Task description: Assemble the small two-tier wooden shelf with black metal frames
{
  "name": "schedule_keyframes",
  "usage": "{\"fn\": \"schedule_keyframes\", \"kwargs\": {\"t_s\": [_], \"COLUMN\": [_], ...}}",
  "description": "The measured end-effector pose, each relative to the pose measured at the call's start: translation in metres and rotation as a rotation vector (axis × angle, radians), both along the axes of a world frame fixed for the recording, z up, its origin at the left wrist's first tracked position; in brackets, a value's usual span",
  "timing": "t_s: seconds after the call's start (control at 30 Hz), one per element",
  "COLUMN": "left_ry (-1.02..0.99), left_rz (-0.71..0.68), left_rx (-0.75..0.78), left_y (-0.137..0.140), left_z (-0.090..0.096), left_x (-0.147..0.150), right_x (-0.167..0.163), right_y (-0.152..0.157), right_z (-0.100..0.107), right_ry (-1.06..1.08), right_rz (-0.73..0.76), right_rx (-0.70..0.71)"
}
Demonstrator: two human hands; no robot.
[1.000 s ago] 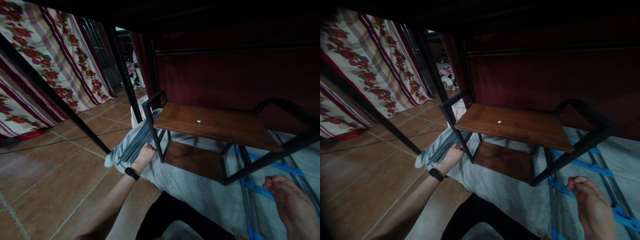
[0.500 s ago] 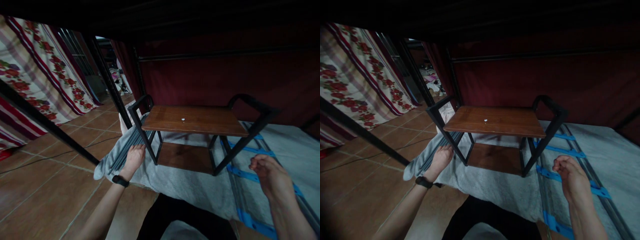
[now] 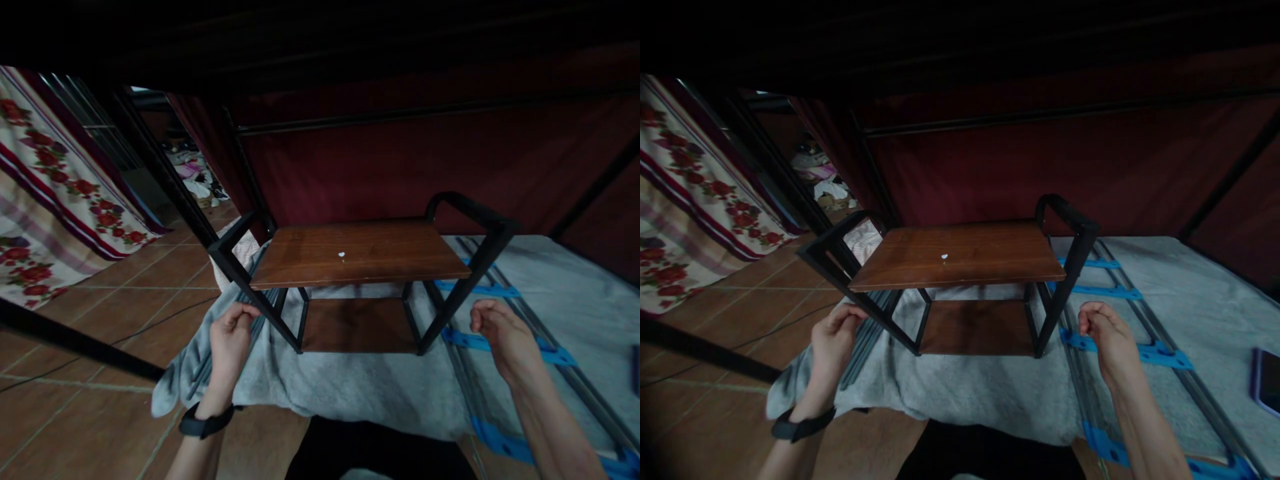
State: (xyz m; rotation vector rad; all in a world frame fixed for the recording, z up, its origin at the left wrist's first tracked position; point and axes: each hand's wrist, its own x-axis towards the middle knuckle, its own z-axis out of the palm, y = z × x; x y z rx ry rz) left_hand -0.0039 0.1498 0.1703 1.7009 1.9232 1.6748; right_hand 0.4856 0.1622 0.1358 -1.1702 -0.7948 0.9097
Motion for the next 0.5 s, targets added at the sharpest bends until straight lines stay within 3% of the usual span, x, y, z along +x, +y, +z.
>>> {"fn": "schedule_keyframes", "kwargs": {"t_s": [0.13,0.27,0.4,0.5], "left_ry": [-0.420,-0.698,-0.761,-0.748], "left_rz": [-0.039,-0.118,-0.193,-0.175], "left_rx": [0.042,0.111,0.202,0.234], "left_y": [0.001,0.002,0.005,0.008], "left_z": [0.012,0.030,0.042,0.045], "left_x": [0.006,0.015,0.019,0.020], "right_x": [-0.005,-0.011,-0.017,-0.020], "right_y": [0.010,0.015,0.016,0.018], "right_z": [0.001,0.010,0.022,0.029], "right_ry": [-0.035,-0.060,-0.076,-0.103], "right_rz": [0.008,0.007,0.001,0.004], "right_rx": [0.014,0.039,0.072,0.085]}}
